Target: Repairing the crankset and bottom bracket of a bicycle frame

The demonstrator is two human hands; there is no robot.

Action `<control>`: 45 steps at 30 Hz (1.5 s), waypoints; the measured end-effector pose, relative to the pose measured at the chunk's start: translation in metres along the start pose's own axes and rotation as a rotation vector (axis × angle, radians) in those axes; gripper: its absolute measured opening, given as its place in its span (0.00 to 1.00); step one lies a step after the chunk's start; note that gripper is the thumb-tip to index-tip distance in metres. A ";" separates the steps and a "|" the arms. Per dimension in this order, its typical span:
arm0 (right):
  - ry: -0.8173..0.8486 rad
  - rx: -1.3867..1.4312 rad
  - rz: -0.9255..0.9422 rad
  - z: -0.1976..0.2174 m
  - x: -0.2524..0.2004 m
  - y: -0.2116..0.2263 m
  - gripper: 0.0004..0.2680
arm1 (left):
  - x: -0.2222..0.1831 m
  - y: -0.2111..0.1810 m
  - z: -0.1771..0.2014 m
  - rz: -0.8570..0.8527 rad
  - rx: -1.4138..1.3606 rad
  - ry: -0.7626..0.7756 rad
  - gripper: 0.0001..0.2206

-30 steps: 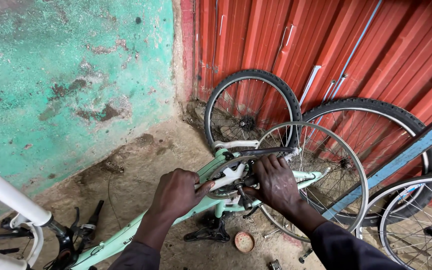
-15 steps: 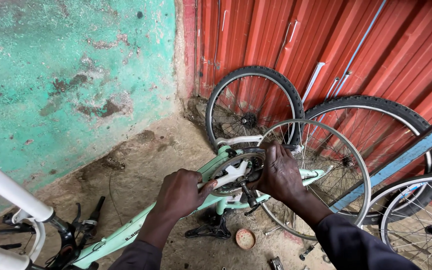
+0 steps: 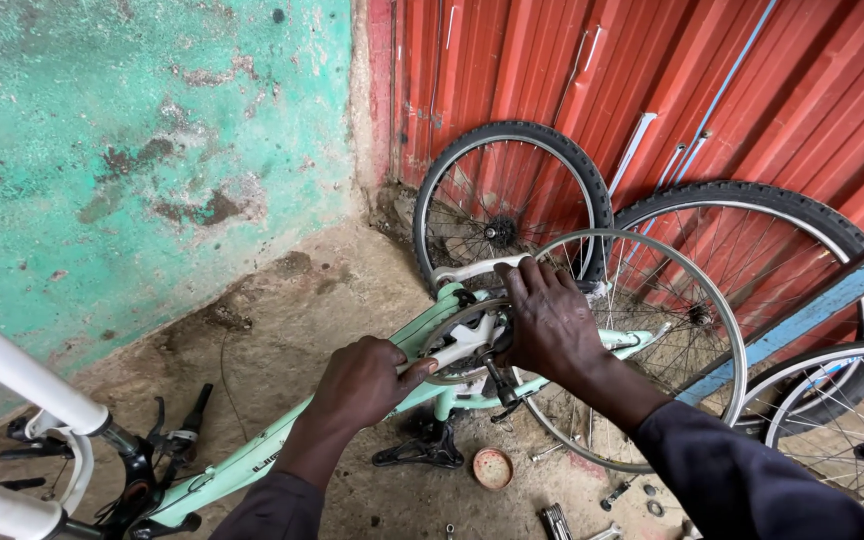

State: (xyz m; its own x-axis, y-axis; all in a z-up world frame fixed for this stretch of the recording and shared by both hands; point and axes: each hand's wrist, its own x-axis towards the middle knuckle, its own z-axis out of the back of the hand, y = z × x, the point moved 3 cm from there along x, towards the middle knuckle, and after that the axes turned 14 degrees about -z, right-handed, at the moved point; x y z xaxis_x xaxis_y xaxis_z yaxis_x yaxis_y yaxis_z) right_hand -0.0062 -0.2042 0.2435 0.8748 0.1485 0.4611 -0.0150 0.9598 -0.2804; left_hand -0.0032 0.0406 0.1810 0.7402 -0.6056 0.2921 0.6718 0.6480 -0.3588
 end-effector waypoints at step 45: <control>-0.885 0.582 -0.298 -0.177 -0.059 0.006 0.37 | -0.017 0.054 -0.144 -0.168 -0.367 -0.215 0.22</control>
State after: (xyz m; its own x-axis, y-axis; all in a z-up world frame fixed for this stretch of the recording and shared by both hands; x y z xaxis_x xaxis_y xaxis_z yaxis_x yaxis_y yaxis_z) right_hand 0.0276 -0.2500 0.0656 0.2280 -0.2126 0.9502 -0.2904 0.9166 0.2748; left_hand 0.0167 0.0194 0.0289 0.6369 -0.5533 0.5368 0.7574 0.3190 -0.5698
